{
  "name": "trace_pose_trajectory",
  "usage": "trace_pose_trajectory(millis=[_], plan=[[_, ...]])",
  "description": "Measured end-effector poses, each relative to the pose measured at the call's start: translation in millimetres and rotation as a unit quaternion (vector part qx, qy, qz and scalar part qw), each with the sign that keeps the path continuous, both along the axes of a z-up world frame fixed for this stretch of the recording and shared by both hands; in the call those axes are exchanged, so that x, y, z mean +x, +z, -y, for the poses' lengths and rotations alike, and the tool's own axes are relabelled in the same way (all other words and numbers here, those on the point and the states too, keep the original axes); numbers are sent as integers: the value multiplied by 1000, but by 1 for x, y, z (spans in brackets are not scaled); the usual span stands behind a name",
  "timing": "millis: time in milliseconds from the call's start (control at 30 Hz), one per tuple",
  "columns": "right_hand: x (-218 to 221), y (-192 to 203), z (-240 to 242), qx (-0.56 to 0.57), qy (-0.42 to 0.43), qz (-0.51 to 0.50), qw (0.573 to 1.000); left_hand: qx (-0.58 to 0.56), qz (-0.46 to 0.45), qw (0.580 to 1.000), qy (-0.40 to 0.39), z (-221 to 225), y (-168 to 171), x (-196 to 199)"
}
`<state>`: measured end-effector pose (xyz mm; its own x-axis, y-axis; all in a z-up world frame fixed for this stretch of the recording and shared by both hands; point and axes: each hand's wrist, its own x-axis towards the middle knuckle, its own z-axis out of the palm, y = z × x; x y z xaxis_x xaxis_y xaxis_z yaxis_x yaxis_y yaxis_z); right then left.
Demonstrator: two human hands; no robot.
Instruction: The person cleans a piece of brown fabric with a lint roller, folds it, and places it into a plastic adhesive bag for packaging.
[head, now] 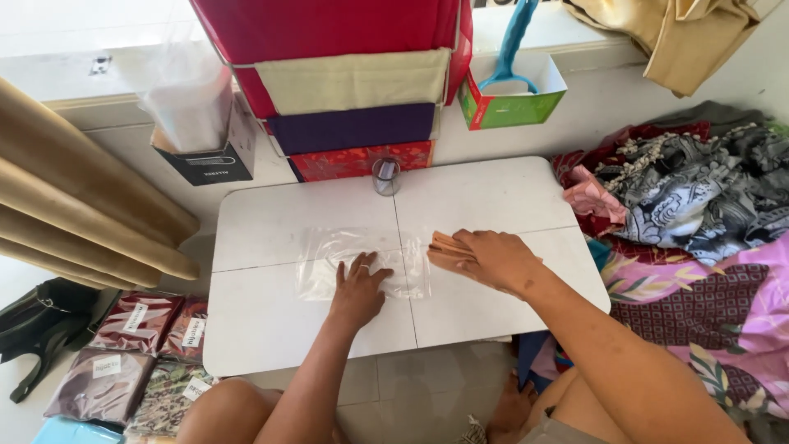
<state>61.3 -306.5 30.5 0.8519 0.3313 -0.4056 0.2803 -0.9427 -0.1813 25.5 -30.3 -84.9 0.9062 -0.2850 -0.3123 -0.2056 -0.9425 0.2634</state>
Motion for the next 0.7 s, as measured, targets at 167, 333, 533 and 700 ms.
trace_pose_trajectory(millis=[167,333,533,700], plan=[[-4,-21,-13,4,18,-1,1000,5,15,1000,-4,16,17,-8],[-2,-43,-15,-9,30,-13,999,-34,69,997,19,10,-3,4],[-2,-46,-9,17,8,-46,999,-71,131,987,68,8,-21,14],[-3,-40,-10,11,9,-58,998,-141,115,978,101,5,-18,15]])
